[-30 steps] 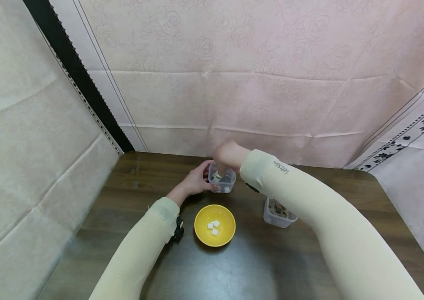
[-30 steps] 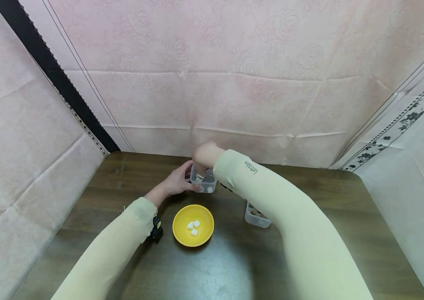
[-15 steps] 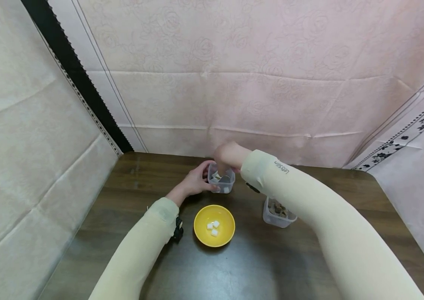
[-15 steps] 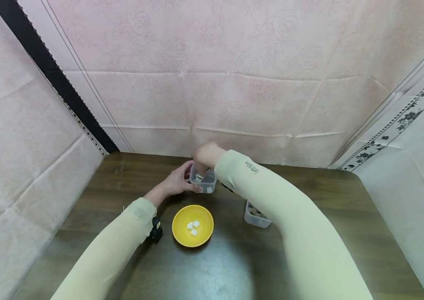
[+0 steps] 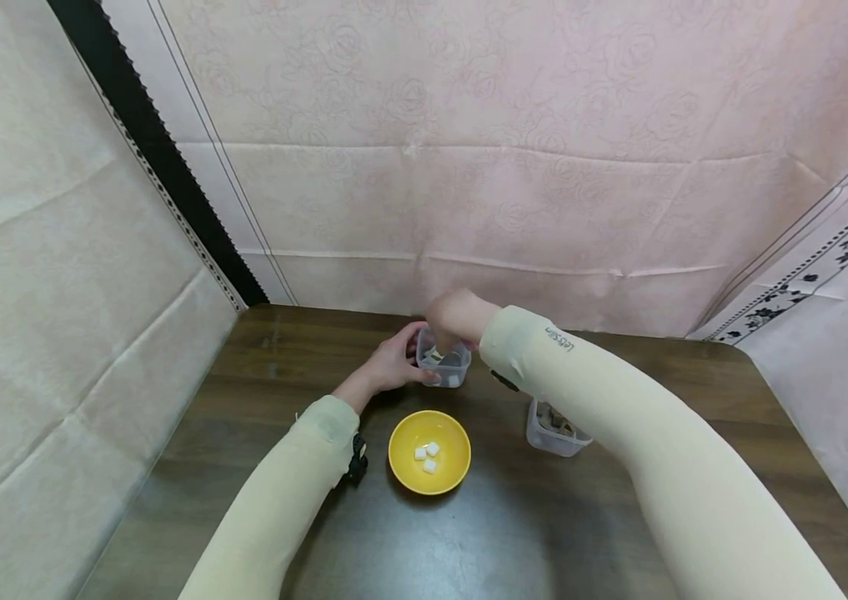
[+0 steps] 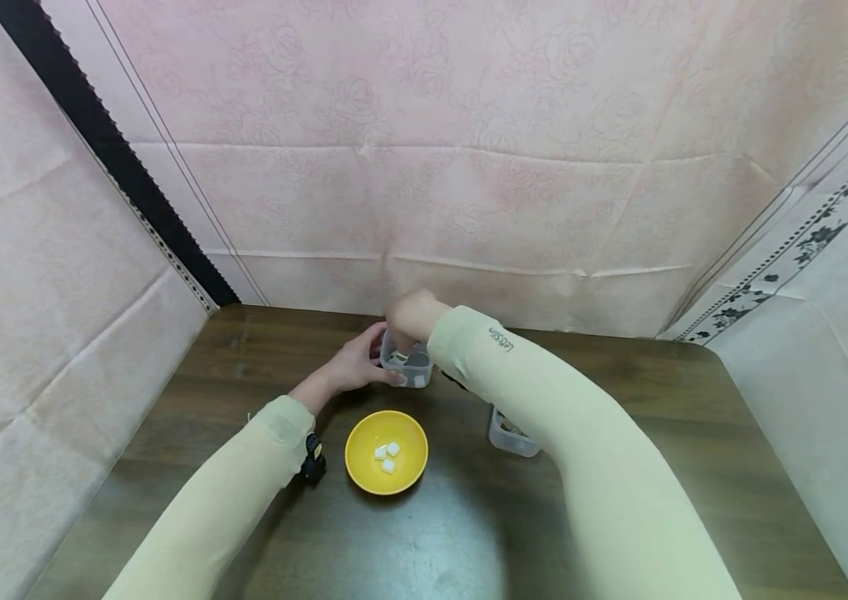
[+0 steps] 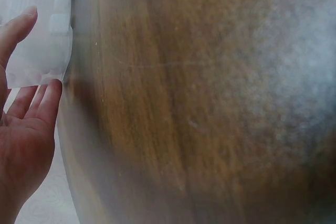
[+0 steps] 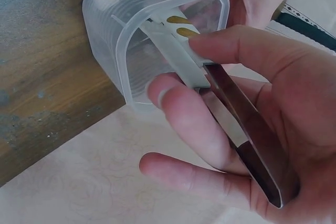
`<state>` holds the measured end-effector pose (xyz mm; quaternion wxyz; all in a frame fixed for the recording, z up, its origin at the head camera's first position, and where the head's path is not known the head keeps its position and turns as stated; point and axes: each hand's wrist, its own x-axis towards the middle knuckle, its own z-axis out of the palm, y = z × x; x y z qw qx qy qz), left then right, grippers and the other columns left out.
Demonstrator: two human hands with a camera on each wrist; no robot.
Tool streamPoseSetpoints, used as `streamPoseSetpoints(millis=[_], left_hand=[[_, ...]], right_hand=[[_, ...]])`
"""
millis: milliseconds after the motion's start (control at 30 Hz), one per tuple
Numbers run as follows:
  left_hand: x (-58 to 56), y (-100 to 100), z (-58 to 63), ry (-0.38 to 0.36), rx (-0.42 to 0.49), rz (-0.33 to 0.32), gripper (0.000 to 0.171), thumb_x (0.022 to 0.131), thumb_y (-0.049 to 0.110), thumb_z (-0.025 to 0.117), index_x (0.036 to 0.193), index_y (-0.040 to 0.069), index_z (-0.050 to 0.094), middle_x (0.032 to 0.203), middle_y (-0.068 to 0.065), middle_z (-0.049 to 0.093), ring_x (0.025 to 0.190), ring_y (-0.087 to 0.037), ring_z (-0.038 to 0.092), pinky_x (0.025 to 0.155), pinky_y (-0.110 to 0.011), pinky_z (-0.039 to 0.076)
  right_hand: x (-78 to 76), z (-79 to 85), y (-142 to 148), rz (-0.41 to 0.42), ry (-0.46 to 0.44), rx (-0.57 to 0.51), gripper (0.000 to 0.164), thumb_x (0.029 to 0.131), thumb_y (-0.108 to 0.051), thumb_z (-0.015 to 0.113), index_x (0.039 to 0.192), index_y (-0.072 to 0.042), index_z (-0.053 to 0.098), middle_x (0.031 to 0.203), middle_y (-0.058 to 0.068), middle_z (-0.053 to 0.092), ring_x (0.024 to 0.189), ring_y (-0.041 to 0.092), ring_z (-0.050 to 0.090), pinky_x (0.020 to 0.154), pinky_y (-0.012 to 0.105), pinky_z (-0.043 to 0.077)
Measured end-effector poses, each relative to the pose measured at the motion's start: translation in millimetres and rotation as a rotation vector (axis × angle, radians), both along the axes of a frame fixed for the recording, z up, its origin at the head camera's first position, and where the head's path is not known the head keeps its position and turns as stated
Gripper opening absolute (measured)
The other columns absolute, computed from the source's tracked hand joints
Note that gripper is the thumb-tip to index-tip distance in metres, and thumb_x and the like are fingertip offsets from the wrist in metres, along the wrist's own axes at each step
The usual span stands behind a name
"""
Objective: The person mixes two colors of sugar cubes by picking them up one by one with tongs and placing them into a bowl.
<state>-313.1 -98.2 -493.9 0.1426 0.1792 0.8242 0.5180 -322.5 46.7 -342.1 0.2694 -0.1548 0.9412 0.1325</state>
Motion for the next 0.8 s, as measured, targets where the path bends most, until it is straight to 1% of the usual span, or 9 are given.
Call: streamPoseSetpoints(millis=[67,200,300,367,467,567,700,800], left_hand=[[-0.2,0.2,-0.3,0.003,-0.001,0.000,0.088,0.085,0.010,0.092,0.157,0.019,0.042,0.156,-0.011,0.053,0.143,-0.030,0.053,0.117,-0.045,0.048],[-1.0,0.5,-0.7,-0.001,-0.006,0.009,0.087,0.085,0.010,0.092,0.156,0.021,0.043,0.155,-0.010,0.054,0.142,-0.029,0.054,0.117,-0.045,0.047],[-0.6,0.3,-0.6,-0.005,-0.005,0.011,0.087,0.085,0.009,0.092,0.156,0.021,0.043,0.156,-0.011,0.054,0.142,-0.030,0.054,0.117,-0.045,0.047],[0.1,0.0,0.3,-0.007,-0.002,0.011,0.087,0.085,0.009,0.092,0.156,0.021,0.043,0.155,-0.011,0.054,0.142,-0.030,0.054,0.117,-0.046,0.048],[0.8,-0.1,1.1,-0.011,0.003,0.010,0.087,0.085,0.009,0.092,0.156,0.021,0.043,0.154,-0.012,0.055,0.141,-0.030,0.055,0.117,-0.045,0.048],[1.0,-0.3,1.4,-0.012,0.004,0.013,0.087,0.085,0.009,0.092,0.156,0.021,0.043,0.152,-0.012,0.056,0.140,-0.029,0.056,0.116,-0.045,0.048],[0.8,-0.3,0.6,-0.008,0.007,0.016,0.086,0.085,0.011,0.093,0.155,0.021,0.044,0.151,-0.011,0.057,0.138,-0.029,0.056,0.116,-0.046,0.048],[0.2,-0.7,-0.4,-0.007,0.012,0.015,0.085,0.085,0.012,0.093,0.154,0.022,0.045,0.151,-0.011,0.057,0.137,-0.029,0.056,0.117,-0.046,0.048]], right_hand=[[-0.9,-0.1,0.2,0.005,-0.006,0.011,0.021,0.097,-0.021,0.072,0.112,-0.008,0.078,0.086,0.006,0.073,0.057,0.014,0.066,0.054,0.025,0.056],[-1.3,2.4,2.3,0.005,-0.018,0.008,0.026,0.098,-0.022,0.071,0.119,-0.007,0.077,0.093,0.007,0.075,0.060,0.015,0.068,0.055,0.025,0.057],[0.2,6.1,6.2,0.009,-0.010,-0.023,0.024,0.098,-0.024,0.074,0.114,-0.007,0.076,0.095,0.009,0.076,0.063,0.017,0.071,0.057,0.026,0.058],[1.8,9.5,10.3,0.032,0.000,-0.041,0.021,0.097,-0.025,0.075,0.110,-0.008,0.074,0.094,0.010,0.078,0.065,0.018,0.073,0.057,0.027,0.058],[3.6,14.4,18.0,0.058,0.019,-0.071,0.017,0.097,-0.025,0.077,0.103,-0.010,0.071,0.090,0.010,0.077,0.064,0.019,0.074,0.059,0.027,0.057],[4.3,20.0,24.5,0.088,0.037,-0.083,0.016,0.097,-0.025,0.076,0.097,-0.010,0.071,0.081,0.008,0.076,0.060,0.018,0.072,0.061,0.028,0.056],[6.2,27.4,30.4,0.130,0.050,-0.053,0.025,0.099,-0.032,0.074,0.089,-0.009,0.073,0.067,0.004,0.073,0.055,0.016,0.070,0.062,0.028,0.054],[9.6,31.8,34.2,0.180,0.070,-0.015,0.033,0.099,-0.038,0.072,0.079,-0.011,0.071,0.063,0.002,0.072,0.053,0.014,0.069,0.060,0.028,0.053]])
